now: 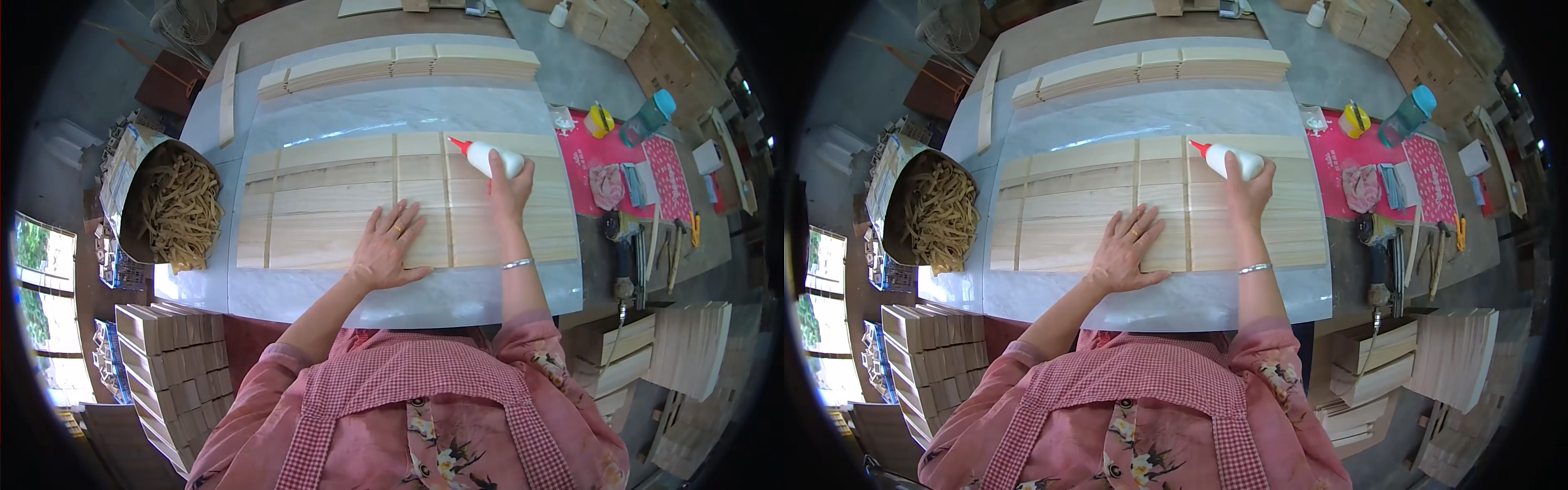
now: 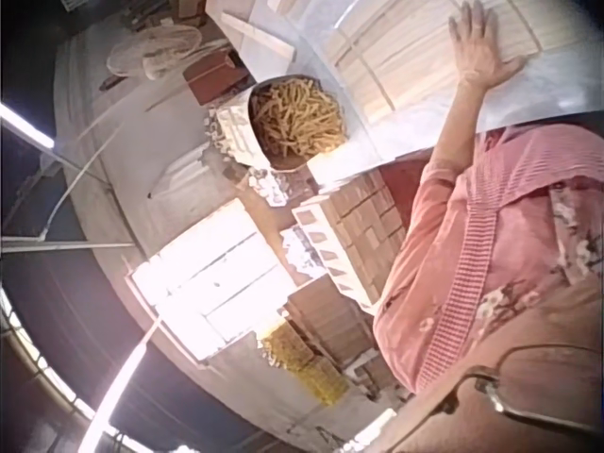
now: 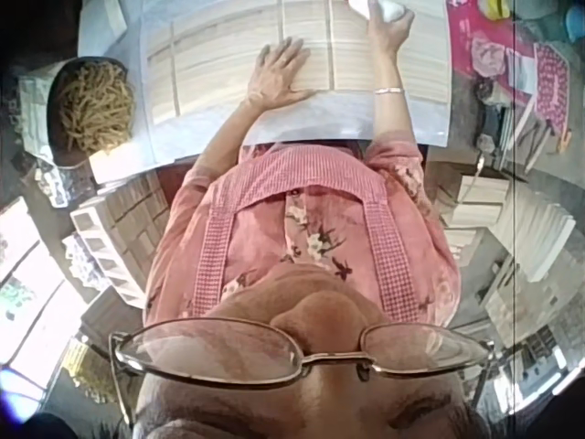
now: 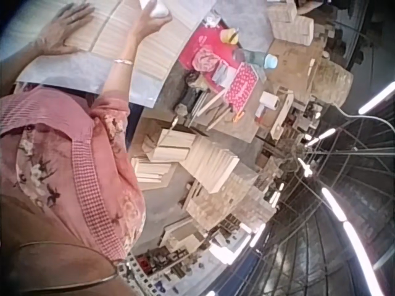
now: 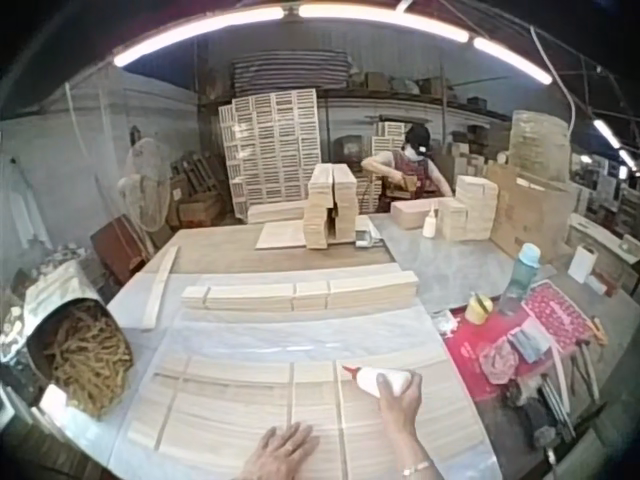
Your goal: Assembling wooden boxes by applying glue to wooden boards and joining them using a nail gun.
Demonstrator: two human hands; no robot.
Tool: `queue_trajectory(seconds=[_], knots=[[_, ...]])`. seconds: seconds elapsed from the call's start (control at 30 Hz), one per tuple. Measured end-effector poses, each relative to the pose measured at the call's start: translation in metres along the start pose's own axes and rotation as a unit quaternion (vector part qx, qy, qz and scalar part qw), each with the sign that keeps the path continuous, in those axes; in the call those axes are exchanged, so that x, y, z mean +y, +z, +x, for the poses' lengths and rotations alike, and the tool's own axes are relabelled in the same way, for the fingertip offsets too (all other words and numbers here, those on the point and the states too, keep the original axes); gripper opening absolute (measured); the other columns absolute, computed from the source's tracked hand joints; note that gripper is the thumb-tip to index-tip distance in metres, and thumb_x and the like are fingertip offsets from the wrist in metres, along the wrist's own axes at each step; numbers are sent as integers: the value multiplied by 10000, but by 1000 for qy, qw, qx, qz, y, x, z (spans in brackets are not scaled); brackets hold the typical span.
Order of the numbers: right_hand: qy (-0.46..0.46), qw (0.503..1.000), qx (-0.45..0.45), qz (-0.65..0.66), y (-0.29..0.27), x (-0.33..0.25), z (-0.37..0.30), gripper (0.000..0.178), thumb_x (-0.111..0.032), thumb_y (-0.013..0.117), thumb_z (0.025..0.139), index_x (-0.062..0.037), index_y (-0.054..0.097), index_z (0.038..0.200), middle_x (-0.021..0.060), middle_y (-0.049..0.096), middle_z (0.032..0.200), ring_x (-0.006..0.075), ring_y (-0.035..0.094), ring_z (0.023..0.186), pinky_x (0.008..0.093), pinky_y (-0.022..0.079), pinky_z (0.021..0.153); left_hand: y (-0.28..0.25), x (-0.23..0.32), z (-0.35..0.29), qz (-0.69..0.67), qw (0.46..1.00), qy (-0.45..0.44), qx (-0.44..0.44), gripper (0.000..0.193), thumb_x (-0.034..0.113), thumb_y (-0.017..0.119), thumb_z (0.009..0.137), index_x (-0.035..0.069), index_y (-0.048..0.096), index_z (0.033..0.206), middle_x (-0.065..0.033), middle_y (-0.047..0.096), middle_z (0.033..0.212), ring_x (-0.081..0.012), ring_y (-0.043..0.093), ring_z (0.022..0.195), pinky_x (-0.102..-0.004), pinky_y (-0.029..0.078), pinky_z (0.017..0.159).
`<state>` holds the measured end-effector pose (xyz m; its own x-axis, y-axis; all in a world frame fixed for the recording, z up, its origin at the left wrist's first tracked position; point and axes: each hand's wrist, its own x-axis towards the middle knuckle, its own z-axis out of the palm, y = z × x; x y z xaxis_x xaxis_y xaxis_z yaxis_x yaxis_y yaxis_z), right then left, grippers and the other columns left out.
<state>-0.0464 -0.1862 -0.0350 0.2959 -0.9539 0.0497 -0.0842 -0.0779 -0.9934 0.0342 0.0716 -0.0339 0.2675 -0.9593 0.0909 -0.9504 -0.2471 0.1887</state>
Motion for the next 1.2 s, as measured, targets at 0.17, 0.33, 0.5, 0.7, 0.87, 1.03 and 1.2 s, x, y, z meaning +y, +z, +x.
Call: queue_trajectory(seconds=[0.17,0.33,0.5,0.7,0.87,1.03,1.2], knots=[[-8,996,-1,-84,21,-13,1,586,-357,738,881,19,483,1251,227,627,1114,332,649,984,412,531,863,1,1,-2,-6,1000,-4,8,926,667,630,820,113,410,1529,-75,283,1657,-283,191,1549,-529,138,1250],[-2,994,-1,-107,16,-15,-16,575,-355,732,890,17,482,1248,218,610,1150,326,611,1042,419,505,925,2,1,-3,-3,1000,-3,10,922,668,628,818,115,418,1525,-78,293,1653,-285,201,1546,-529,151,1246],[-19,993,6,-120,-23,-12,-67,527,-293,728,874,15,486,1227,216,637,1081,335,653,923,423,536,831,6,1,-6,-17,1000,-4,8,911,666,625,820,114,430,1518,-82,311,1644,-289,220,1539,-530,167,1239],[-52,988,-14,-142,-78,-19,-135,462,-231,727,882,2,498,1209,200,635,1069,314,649,907,402,539,814,13,-5,-1,4,999,6,32,905,666,623,821,107,442,1509,-85,330,1633,-294,240,1530,-533,182,1233],[-63,986,-34,-152,-113,-24,-172,418,-200,723,891,-10,511,1197,188,629,1050,297,643,895,382,538,796,12,-3,0,19,999,6,31,903,670,616,821,100,448,1501,-91,339,1623,-304,249,1524,-540,191,1229],[-16,989,-48,-136,-131,-25,-192,401,-203,715,904,-16,513,1195,168,617,1037,269,629,864,369,534,758,8,1,1,29,999,6,23,908,649,655,820,93,447,1507,-93,345,1623,-312,267,1516,-519,186,1233],[101,994,-27,38,-134,-39,-183,383,-213,645,966,-23,466,1247,139,559,1046,186,586,803,270,505,627,8,14,-10,-289,946,-30,142,895,509,778,818,10,444,1482,-233,407,1542,-379,405,1422,-492,354,1155]])
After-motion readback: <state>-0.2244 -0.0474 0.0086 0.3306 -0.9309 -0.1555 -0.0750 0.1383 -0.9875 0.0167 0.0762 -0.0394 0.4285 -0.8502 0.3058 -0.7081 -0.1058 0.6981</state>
